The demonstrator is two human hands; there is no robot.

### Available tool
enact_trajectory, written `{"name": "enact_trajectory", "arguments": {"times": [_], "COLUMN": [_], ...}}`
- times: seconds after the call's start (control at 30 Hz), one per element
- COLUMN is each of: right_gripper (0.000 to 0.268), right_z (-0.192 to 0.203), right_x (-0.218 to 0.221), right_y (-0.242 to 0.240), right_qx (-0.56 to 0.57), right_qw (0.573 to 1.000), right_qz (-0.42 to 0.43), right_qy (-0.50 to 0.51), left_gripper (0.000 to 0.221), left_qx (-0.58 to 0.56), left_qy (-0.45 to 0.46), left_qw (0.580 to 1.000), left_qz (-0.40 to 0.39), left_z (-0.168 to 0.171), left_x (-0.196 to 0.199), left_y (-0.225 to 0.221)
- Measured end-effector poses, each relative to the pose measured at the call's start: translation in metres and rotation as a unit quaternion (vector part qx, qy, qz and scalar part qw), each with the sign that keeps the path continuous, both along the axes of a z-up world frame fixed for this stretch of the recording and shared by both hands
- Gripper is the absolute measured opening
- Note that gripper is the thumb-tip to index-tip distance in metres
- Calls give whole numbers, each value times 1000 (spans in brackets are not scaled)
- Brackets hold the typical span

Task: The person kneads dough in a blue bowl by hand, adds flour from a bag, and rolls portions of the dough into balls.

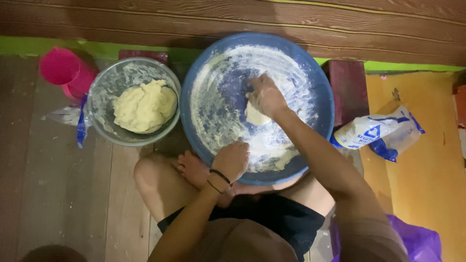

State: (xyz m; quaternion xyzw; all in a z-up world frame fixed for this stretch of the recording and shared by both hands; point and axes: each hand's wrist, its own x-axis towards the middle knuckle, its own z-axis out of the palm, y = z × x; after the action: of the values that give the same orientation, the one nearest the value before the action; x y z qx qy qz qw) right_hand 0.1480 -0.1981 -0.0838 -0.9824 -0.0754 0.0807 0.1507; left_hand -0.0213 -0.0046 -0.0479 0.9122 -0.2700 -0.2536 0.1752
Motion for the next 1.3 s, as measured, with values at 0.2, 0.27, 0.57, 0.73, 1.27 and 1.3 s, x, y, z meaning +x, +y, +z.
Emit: {"name": "enact_trajectory", "arguments": {"times": [0.2,0.27,0.57,0.73,1.27,1.3], "right_gripper": [53,42,43,53,21,21], "right_z": [37,46,5,28,-48,-41], "right_x": [-68,-77,-30,-7,-76,-80], "right_y": [0,4,-8,7,8,11], "right_qx": [19,84,32,29,-44,-44], "right_qw": [970,972,966,982,944,945], "right_qz": [189,174,62,57,48,47], "right_qy": [-154,-136,-250,-179,-322,-320], "left_gripper": [36,34,31,58,60,60], "left_qx": [-46,-80,-185,-40,-54,-53], "left_qy": [-80,-102,-178,-242,-53,-51], "left_qw": [995,991,958,965,996,996], "left_qz": [25,46,126,91,-51,-52], "left_z": [-9,-6,-21,-1,38,37], "left_x": [-5,-5,6,16,26,15], "left_y": [-2,-4,-34,-41,-12,-15]}}
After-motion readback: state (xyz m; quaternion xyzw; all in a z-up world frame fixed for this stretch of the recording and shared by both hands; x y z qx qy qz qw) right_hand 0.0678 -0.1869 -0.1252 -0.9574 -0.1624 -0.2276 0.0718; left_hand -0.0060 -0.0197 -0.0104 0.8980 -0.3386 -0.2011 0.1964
